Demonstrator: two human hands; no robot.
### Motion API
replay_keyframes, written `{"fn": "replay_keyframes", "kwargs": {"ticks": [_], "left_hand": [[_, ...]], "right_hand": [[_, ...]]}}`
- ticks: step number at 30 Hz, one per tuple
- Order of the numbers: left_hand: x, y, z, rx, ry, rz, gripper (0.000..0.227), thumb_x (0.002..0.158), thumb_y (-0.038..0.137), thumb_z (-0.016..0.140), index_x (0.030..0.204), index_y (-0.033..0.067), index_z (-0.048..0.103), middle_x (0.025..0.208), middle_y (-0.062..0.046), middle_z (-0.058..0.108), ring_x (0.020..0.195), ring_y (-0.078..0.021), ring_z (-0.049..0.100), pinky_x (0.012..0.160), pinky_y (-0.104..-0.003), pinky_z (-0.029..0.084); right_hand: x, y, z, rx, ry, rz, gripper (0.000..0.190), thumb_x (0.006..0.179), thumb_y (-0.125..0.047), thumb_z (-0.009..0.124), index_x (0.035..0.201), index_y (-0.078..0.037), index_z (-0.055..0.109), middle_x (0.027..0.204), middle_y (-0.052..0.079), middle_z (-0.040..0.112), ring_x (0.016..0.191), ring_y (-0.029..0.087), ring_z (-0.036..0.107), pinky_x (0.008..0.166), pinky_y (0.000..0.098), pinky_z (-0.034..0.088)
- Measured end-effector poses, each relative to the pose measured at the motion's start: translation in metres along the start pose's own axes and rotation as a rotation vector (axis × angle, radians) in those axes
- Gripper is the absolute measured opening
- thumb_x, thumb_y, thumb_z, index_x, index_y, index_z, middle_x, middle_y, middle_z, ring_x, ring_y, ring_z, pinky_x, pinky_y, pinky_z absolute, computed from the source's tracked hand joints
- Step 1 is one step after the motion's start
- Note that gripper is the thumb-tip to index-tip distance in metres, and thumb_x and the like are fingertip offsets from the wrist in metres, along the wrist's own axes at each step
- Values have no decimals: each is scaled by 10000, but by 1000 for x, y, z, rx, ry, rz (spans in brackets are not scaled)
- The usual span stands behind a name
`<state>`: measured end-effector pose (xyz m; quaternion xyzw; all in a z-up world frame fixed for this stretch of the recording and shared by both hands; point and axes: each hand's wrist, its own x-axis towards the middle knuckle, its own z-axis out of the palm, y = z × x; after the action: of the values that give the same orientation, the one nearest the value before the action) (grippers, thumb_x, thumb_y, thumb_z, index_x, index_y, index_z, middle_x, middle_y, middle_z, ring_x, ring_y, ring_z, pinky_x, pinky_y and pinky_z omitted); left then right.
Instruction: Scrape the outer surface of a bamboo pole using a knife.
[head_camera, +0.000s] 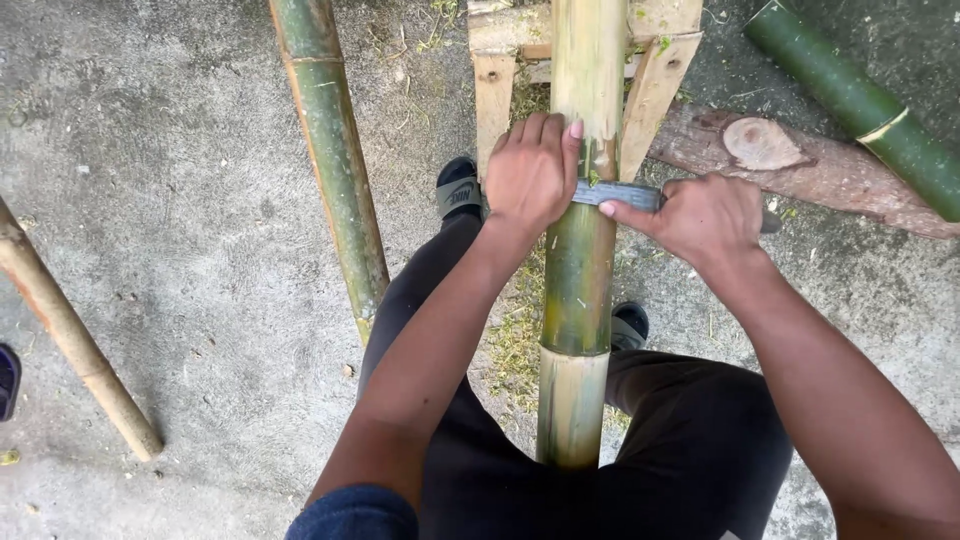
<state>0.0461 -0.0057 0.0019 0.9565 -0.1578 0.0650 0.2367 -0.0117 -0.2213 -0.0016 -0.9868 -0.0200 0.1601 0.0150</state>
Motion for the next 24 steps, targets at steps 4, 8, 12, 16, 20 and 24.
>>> {"fn": "replay_keyframes", "kwargs": {"ticks": [4,8,12,16,20,24], "left_hand": [[-5,-4,5,-6,87,50,386,1082,316,423,1081,22,673,1068,-151,698,984,-330,676,881,-439,533],[18,-13,15,-2,112,49,427,1090,323,398,1153,-18,646,1152,-187,673,1024,-340,673,898,-430,546],[32,-24,27,50,-31,28,451,1115,333,372,1176,-24,640,1191,-214,652,1079,-356,663,943,-437,550],[-1,-11,13,54,-25,78,472,1102,333,369,1196,-49,630,1200,-238,637,1083,-372,644,936,-447,536],[6,-14,18,41,-40,63,473,1087,347,367,1195,-33,629,1190,-214,645,1065,-373,644,983,-459,524],[35,-14,11,32,-97,12,460,1108,353,366,1173,-15,632,1187,-205,655,1085,-368,659,986,-433,536]], "right_hand": [[-8,-3,-5,8,-64,-1,883,710,-1020,400,477,-187,582,379,-61,295,344,106,329,411,344,221],[16,-1,-2,48,-1,7,874,712,-1011,417,488,-178,556,389,-70,271,333,109,301,381,343,222],[27,-2,-12,90,92,-1,890,767,-991,429,492,-150,522,456,-81,243,356,109,261,358,347,202],[-3,2,-5,23,-106,-4,869,749,-990,434,454,-178,528,416,-85,248,331,83,278,365,328,211],[6,3,-3,-8,-54,-32,846,719,-969,448,461,-166,519,404,-71,251,344,110,278,376,331,212],[28,-5,-34,91,104,-29,886,695,-987,485,410,-150,521,333,-26,298,309,152,317,370,344,235]]}}
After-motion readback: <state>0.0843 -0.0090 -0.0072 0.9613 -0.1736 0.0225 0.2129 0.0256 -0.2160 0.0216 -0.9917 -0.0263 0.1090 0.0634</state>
